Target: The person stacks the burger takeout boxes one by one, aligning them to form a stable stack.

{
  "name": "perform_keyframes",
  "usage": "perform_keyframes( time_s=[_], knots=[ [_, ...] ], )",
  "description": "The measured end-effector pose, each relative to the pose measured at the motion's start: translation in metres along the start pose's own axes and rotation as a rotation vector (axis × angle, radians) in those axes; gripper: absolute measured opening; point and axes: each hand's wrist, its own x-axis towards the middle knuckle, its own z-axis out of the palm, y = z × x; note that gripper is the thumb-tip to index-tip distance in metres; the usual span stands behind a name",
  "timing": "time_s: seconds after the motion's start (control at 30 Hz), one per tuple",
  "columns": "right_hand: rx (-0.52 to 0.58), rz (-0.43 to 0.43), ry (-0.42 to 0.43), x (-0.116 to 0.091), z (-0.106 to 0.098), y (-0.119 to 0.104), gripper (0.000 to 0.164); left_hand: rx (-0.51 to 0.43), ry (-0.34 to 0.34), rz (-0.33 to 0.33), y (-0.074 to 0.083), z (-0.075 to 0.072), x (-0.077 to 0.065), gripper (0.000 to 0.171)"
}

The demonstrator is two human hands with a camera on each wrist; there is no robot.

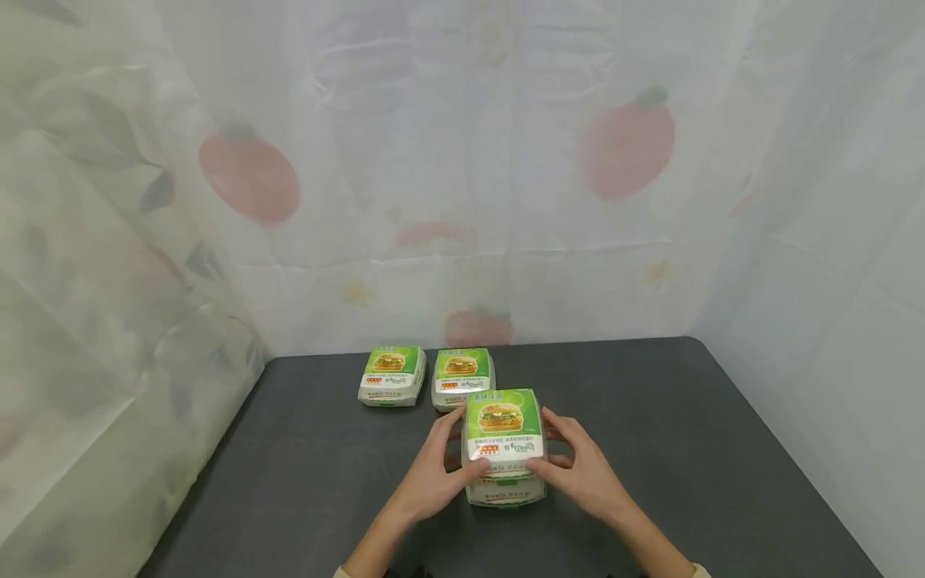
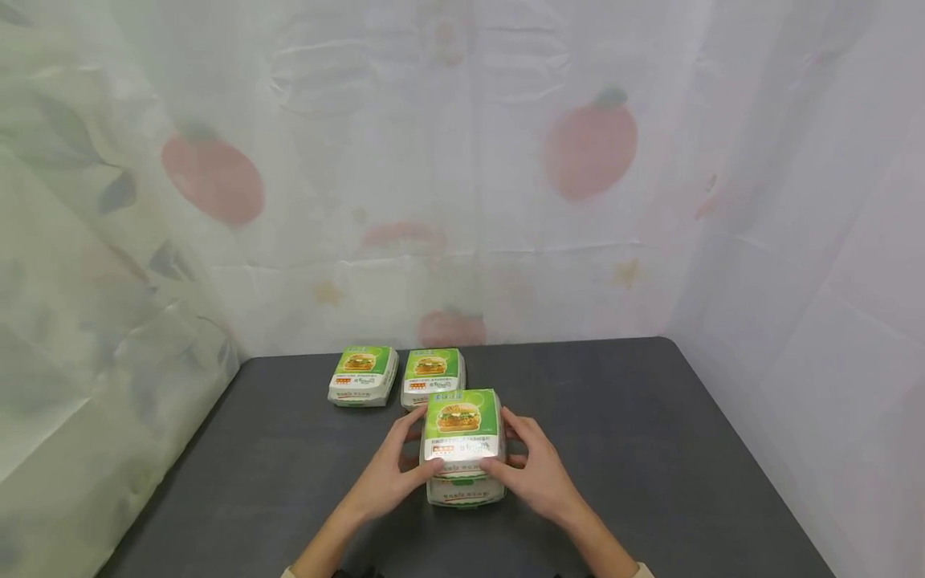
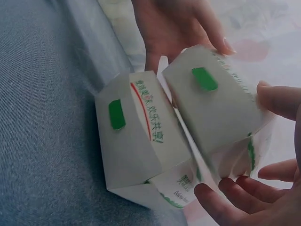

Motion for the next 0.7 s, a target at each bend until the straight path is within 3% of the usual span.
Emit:
perform_keyframes(
  time_s=[0.2, 0.7],
  knots=[
    [-0.057, 0.042, 0.027, -0.0004, 0.0005, 0.0036, 0.09, -0.047, -0.023, -0.009, -0.0045, 0.0032, 0.0009, 0.083],
    [-0.09, 0.055, -0.007, 0.0014, 0.0017, 0.0032, 0.093, -0.018, -0.005, -0.017, -0.0034, 0.0031, 0.0006, 0.085]
  ],
)
